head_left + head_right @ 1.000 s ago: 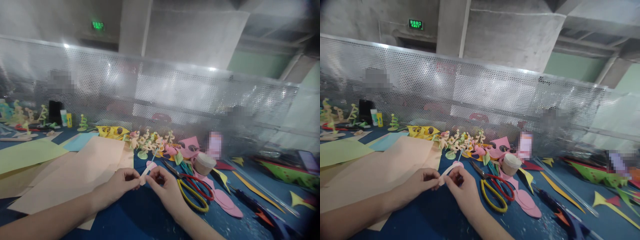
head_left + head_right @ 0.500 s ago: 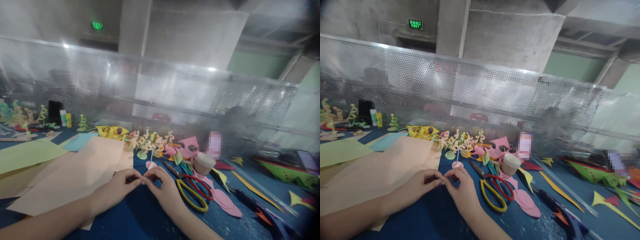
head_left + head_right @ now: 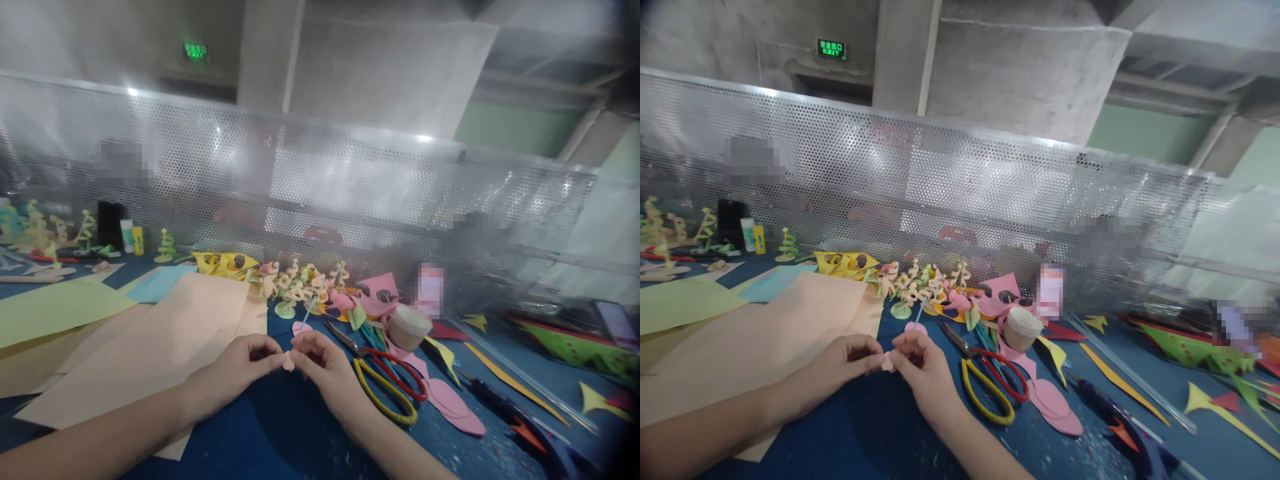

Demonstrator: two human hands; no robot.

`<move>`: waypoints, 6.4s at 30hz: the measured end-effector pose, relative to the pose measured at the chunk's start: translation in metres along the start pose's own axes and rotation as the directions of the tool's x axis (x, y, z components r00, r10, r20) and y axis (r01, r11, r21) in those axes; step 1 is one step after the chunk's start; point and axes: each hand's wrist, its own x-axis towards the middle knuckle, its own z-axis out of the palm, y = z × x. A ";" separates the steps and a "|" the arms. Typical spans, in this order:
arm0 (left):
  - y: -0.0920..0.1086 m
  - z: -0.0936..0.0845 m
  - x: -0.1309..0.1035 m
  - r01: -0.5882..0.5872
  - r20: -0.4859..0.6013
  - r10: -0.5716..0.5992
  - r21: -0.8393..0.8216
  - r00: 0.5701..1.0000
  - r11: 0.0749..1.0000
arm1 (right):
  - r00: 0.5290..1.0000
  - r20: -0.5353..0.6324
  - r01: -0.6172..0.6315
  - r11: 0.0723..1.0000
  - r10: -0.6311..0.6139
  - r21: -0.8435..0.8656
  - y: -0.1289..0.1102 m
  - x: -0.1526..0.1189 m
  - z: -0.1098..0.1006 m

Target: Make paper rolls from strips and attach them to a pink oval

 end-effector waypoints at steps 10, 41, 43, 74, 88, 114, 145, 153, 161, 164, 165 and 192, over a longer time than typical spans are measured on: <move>0.006 0.001 0.002 -0.002 0.039 0.007 -0.116 0.999 0.993 | 1.000 -0.006 -0.021 1.000 0.021 0.023 -0.001 -0.001 0.002; 0.002 0.000 0.002 0.021 -0.081 -0.035 -0.156 0.996 0.987 | 0.968 0.048 0.238 0.849 -0.245 -0.472 -0.008 -0.009 0.003; 0.003 0.000 0.002 0.030 -0.082 -0.043 -0.147 0.996 0.989 | 0.970 0.046 0.232 0.852 -0.238 -0.469 -0.007 -0.009 0.003; 0.006 0.001 -0.001 0.042 -0.039 -0.050 -0.172 0.998 0.984 | 0.996 0.056 -0.066 0.994 0.072 -0.090 0.000 -0.003 0.004; 0.001 0.001 0.003 0.021 -0.034 -0.027 -0.186 0.999 0.982 | 0.997 0.054 -0.054 0.989 0.062 -0.138 -0.004 -0.004 0.004; -0.002 0.001 0.002 0.042 0.021 -0.038 -0.227 0.999 0.973 | 0.969 0.036 0.240 0.897 -0.244 -0.371 -0.006 -0.007 0.003; -0.002 0.001 -0.001 -0.030 0.039 0.023 0.183 0.999 0.983 | 0.996 -0.019 0.088 0.990 -0.090 -0.108 -0.001 -0.006 0.005; -0.002 0.002 -0.003 -0.078 0.004 0.079 0.203 0.997 0.976 | 0.983 0.001 0.171 0.904 -0.185 -0.391 -0.006 -0.007 0.002; -0.002 0.002 -0.004 -0.067 -0.026 0.074 0.204 0.997 0.977 | 0.982 -0.008 0.170 0.915 -0.186 -0.365 -0.011 -0.007 0.001; -0.004 0.000 -0.001 -0.033 -0.039 0.038 0.128 0.999 0.991 | 0.997 0.011 0.078 0.971 -0.077 -0.225 -0.010 -0.005 0.002; -0.003 0.000 -0.001 -0.023 -0.044 0.028 0.098 0.999 0.995 | 0.999 0.009 0.049 0.984 -0.048 -0.171 -0.010 -0.004 0.002; 0.006 0.000 0.000 -0.007 -0.078 -0.006 -0.160 0.997 0.987 | 0.935 0.086 0.337 0.792 -0.343 -0.509 -0.013 -0.011 0.003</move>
